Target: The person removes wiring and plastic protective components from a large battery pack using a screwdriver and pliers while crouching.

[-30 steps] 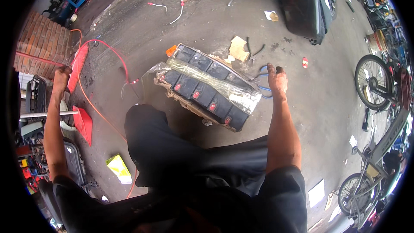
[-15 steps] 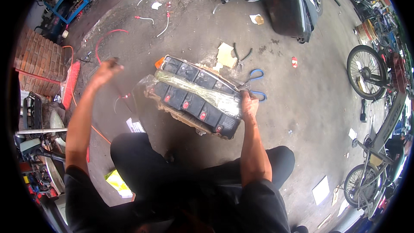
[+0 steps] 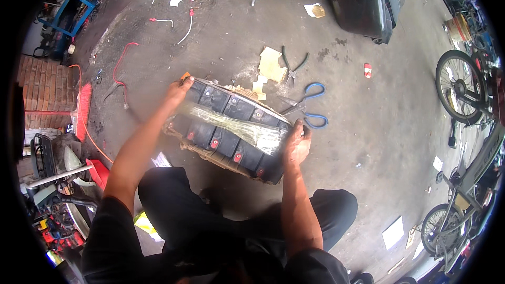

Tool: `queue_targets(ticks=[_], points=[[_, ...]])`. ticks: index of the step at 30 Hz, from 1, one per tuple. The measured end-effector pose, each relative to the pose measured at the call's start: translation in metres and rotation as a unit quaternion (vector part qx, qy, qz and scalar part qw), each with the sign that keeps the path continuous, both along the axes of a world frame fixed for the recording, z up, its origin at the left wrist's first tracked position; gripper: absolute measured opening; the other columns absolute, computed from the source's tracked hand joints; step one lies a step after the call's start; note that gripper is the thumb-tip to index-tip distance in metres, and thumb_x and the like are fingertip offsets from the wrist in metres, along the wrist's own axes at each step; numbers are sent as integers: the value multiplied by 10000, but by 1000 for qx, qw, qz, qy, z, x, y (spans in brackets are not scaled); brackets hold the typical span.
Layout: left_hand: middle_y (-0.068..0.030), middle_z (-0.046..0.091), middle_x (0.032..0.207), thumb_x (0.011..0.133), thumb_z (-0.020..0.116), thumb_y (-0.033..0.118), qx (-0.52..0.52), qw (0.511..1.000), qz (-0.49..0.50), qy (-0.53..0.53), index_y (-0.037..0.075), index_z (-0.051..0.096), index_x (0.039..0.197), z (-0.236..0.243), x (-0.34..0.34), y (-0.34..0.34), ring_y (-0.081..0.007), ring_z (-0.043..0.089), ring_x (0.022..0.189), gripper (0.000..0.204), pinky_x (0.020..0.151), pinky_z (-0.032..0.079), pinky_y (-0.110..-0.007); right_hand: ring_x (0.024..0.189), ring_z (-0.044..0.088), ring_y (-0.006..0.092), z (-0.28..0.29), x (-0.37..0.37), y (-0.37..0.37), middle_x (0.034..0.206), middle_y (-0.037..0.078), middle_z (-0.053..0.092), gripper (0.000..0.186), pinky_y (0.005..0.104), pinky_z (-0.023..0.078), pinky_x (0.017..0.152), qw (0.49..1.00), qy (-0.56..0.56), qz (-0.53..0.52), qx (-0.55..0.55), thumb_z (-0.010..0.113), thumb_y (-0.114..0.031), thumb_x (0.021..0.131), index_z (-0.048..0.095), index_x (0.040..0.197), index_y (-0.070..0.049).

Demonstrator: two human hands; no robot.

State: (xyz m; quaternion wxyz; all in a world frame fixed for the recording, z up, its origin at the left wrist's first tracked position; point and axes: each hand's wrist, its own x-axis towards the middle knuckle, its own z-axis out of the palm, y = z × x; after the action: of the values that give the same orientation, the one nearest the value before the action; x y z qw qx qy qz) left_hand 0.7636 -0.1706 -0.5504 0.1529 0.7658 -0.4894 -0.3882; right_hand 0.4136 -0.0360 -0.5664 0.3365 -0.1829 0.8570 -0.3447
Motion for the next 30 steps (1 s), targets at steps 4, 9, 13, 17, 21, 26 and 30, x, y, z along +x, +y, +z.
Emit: queue_targets(ticks=[4,9,13,17,21,26,30], points=[[-224,701,1079,926,485,691,0,998,62,-7,36,681,1117,-29,11,8,-393,647,1086,710,898,476,-486,1079,643,409,3,0,-4,1126,233,699,613,457,468,956,998,38,28,45,568,-564,887,681,1207,-54],[-168,712,1056,915,410,749,-25,989,50,-133,126,702,1129,-17,-3,19,-424,649,1030,721,871,494,-490,997,666,415,-18,-2,3,1034,227,718,496,459,492,894,997,68,8,32,571,-456,885,708,1116,-40],[-169,714,1038,918,492,694,-51,986,64,-149,106,708,1104,-16,-14,29,-411,657,1016,654,857,504,-476,985,672,405,-5,0,0,1028,232,714,471,448,496,892,996,67,-2,53,565,-426,891,704,1124,-41],[-170,718,999,914,594,615,-69,990,64,-109,69,704,1084,-23,-10,23,-376,674,967,582,839,506,-437,1002,665,424,-10,-3,-7,1047,232,710,464,457,497,898,993,94,9,72,552,-411,896,696,1145,-47],[-145,713,899,916,653,546,-128,987,84,-47,16,694,1040,-19,-9,21,-286,655,855,546,811,491,-393,1009,655,437,-6,2,-8,1050,235,700,449,470,494,896,994,71,-8,86,547,-396,892,697,1135,-49],[-154,692,856,907,669,474,-30,993,103,-51,-48,680,986,-4,-6,3,-238,605,797,528,780,482,-385,1013,648,435,-4,4,-7,1057,225,695,451,462,492,897,994,72,9,87,542,-391,891,696,1128,-40],[-142,694,866,864,709,362,190,978,71,39,-79,679,965,13,-5,-49,-210,614,788,453,750,484,-371,1005,657,424,0,3,-11,1059,240,702,486,457,492,903,996,44,-4,71,558,-411,865,696,1148,-41]])
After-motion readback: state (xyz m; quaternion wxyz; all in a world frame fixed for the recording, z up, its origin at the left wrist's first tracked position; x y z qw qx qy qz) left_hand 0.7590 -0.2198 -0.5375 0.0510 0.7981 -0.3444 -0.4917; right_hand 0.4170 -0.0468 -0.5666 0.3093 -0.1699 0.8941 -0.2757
